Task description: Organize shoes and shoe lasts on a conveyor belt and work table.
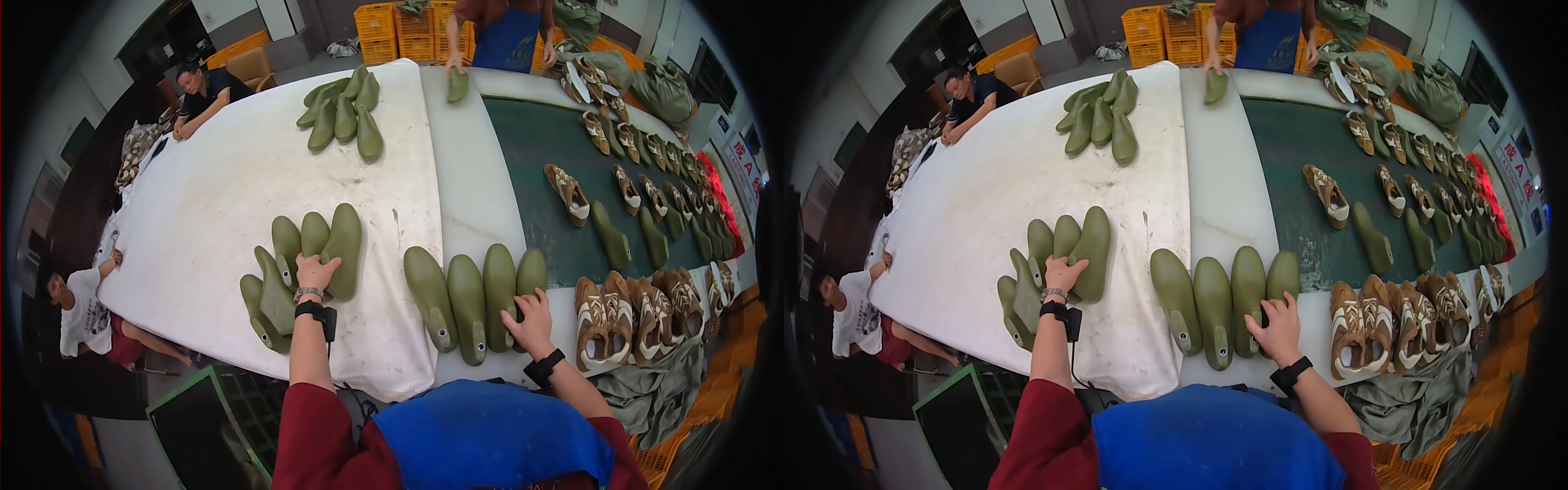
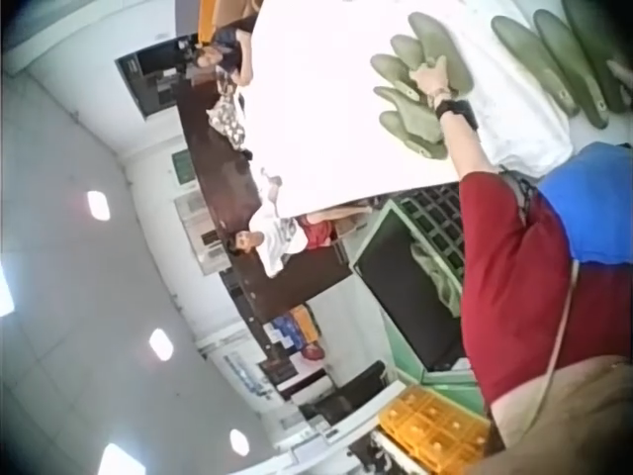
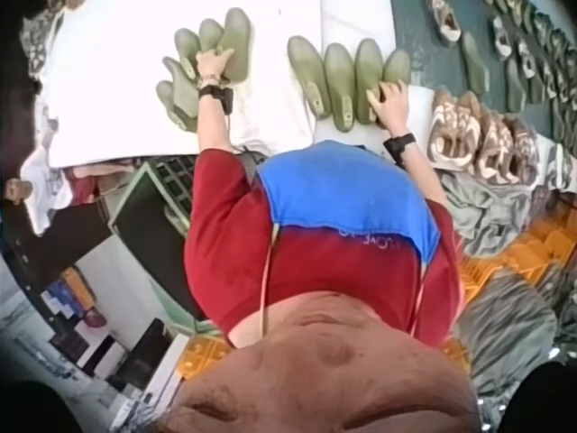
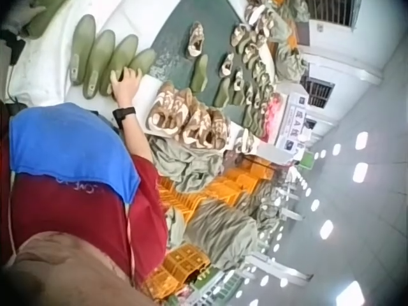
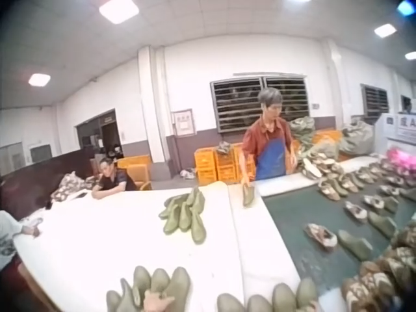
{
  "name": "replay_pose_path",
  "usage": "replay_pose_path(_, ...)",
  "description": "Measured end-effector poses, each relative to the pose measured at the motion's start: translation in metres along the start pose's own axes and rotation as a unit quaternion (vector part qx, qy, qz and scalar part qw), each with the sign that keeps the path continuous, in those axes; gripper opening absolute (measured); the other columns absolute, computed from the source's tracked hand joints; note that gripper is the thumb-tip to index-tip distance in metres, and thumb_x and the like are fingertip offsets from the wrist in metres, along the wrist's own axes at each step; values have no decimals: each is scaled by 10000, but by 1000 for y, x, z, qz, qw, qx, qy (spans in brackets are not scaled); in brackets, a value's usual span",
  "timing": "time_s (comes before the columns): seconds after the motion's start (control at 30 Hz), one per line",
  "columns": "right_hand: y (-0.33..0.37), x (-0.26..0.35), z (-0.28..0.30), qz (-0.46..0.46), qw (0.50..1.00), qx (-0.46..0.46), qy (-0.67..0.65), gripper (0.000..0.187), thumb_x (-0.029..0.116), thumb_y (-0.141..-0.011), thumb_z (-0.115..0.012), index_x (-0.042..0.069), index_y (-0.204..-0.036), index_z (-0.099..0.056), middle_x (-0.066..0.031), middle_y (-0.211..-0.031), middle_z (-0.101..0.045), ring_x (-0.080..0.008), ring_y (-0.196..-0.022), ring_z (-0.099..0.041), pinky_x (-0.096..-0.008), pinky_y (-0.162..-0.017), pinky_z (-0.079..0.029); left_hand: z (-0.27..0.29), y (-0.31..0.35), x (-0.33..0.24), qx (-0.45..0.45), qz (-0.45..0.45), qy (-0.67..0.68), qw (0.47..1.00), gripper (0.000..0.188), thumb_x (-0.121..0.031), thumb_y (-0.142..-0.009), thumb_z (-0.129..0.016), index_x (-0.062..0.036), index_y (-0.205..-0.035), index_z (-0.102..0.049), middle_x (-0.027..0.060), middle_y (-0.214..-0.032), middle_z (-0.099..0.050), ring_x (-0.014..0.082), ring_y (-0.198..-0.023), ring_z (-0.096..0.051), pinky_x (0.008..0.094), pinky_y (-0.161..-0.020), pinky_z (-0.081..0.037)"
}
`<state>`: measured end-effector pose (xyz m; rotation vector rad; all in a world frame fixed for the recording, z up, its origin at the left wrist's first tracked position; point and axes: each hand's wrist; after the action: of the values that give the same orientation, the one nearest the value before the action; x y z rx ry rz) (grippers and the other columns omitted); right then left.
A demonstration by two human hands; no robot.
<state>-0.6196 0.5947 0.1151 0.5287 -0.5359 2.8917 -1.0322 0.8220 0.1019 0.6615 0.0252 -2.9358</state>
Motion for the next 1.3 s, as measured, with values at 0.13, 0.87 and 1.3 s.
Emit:
replay_pose_path(0.13,3,-3,-2,3,1000,-3,8,394,336,-680,-694,37,-933,-653,-101,-960,-607,-385,-1107,-446,-438,-889,-426,-15,60,-33,-47,4,7,999,548,-498,-656,-640,2,-882,-639,357,-1250,-358,457,-845,-578,441,-811,-474)
replay_pose_path(0.87,2,0,-4,-35,999,-6,17,405,353,-720,-656,14,-944,-654,-116,-958,-619,-391,-1104,-449,-437,-912,-408,23,-17,41,14,86,-59,994,622,-267,-751,-622,18,-1208,-311,260,-978,-606,396,-901,-596,443,-772,-487)
replay_pose_path(1.3,0,-3,-9,-31,999,-1,11,403,331,-713,-667,8,-952,-647,-121,-974,-611,-389,-1121,-431,-434,-919,-399,7,92,11,49,-43,-76,995,796,-304,-744,-616,57,-1326,-211,255,-767,-620,403,-697,-610,469,-637,-497)
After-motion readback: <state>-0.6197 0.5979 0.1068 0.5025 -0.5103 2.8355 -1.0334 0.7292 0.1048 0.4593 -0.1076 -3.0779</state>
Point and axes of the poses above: each hand's wrist, its own y-axis away from the middle knuckle, its own z-axis out of the back of the hand, x = y × z
